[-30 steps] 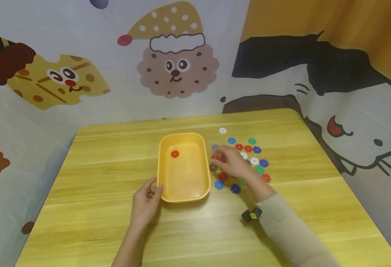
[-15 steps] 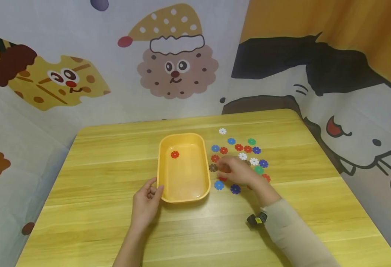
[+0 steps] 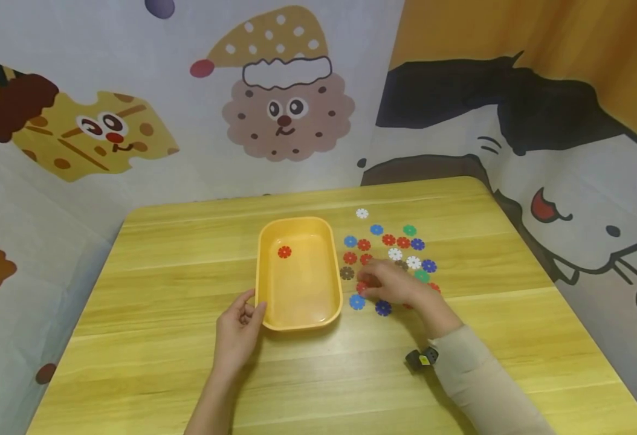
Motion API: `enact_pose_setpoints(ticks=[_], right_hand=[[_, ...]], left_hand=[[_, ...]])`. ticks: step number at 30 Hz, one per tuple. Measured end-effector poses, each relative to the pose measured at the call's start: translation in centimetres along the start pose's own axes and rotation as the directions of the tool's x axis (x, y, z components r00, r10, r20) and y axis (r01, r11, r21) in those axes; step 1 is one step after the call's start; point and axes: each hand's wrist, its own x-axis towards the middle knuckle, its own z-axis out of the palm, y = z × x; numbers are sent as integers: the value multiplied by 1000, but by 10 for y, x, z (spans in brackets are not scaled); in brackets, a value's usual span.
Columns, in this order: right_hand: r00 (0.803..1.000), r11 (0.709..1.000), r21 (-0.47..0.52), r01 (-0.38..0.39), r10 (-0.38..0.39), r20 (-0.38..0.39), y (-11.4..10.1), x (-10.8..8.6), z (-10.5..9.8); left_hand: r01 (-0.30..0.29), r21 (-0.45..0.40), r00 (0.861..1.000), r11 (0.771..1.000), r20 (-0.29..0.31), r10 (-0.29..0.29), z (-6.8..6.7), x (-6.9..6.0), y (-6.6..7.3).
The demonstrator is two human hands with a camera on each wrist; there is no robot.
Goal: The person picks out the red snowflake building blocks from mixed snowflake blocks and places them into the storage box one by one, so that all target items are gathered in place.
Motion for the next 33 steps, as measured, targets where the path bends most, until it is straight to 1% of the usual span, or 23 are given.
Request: enact_pose_setpoints(ticks=[3, 8, 12, 16, 23, 29, 33], right_hand=[[1000, 1000, -5, -28, 28, 1, 1, -1, 0], [996, 995, 32, -93, 93, 14, 1, -2, 0], [993, 992, 48, -113, 113, 18, 1, -2, 0], [992, 990, 63, -129, 128, 21, 1, -1, 2], [994, 988, 118, -105, 103, 21, 1, -1, 2], [996, 989, 120, -89, 88, 13, 5, 0, 3], [998, 990, 122, -65, 65, 1, 7, -2, 3]], left_hand=[[1, -2, 1000, 1000, 2, -1, 0, 0, -1], [9, -11, 1000, 1000, 10, -9, 0, -1, -2], [17, -24, 1000, 1000, 14, -17, 0, -2, -3], [12, -28, 1000, 1000, 13, -12, 1, -2, -3], [6, -28, 1000, 1000, 2, -6, 2, -1, -3], [7, -28, 1000, 1000, 1, -7, 1, -1, -3], [-5, -27, 1000, 1000, 4, 5, 1, 0, -4]])
